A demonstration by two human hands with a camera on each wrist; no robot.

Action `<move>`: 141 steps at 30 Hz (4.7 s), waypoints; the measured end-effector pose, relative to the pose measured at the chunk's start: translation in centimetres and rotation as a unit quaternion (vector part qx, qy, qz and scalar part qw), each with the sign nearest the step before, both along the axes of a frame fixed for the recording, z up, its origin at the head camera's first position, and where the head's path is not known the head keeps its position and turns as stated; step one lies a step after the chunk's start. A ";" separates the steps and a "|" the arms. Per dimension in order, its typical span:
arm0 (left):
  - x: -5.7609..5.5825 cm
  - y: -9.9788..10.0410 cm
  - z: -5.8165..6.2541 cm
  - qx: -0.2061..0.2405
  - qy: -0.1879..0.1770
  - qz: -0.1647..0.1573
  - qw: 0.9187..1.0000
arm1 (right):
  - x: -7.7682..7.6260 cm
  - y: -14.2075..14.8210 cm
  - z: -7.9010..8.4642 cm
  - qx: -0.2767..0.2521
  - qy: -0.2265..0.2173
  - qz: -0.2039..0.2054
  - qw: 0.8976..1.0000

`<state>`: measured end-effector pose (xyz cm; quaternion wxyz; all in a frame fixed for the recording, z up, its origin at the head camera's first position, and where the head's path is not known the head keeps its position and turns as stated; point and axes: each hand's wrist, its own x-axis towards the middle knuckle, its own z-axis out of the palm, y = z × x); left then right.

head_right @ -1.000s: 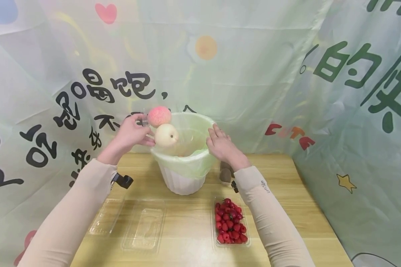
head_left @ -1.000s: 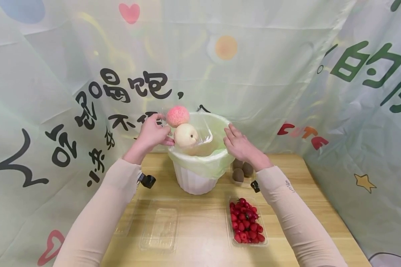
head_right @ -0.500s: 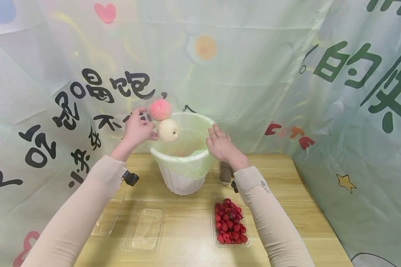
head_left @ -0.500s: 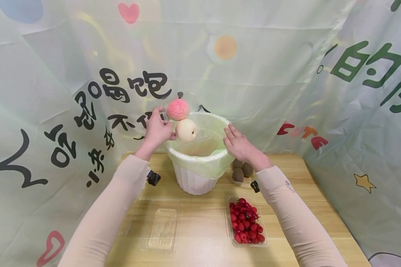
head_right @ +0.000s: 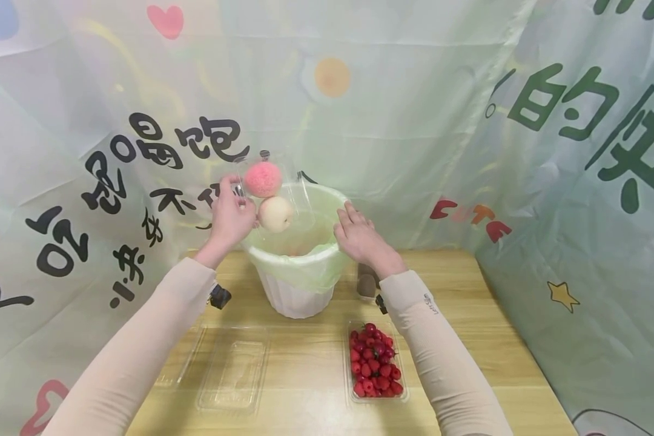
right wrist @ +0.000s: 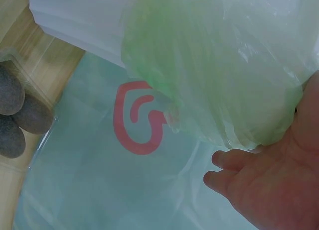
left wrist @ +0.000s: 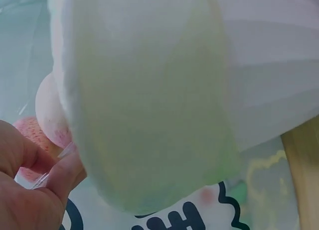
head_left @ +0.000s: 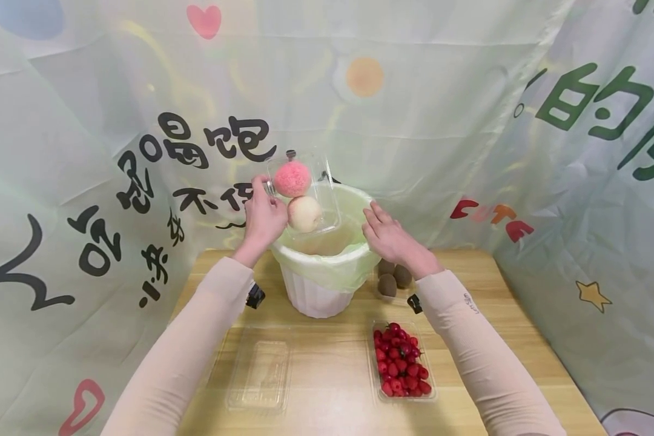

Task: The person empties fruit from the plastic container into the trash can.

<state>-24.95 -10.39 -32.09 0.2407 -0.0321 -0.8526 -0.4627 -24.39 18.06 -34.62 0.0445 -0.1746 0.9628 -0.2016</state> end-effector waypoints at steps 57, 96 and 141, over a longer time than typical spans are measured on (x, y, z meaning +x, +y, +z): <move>-0.2 0.0 -2.9 -0.037 0.076 0.010 0.996 | 0.0 -0.1 0.1 0.005 0.005 0.006 1.000; 1.6 -0.2 0.2 -0.020 0.071 -0.028 0.997 | 0.0 -0.1 -0.3 -0.002 0.012 0.003 1.000; 14.9 0.2 -2.6 -0.048 -0.131 -0.166 0.976 | 0.0 0.2 -0.3 -0.014 -0.003 0.007 1.000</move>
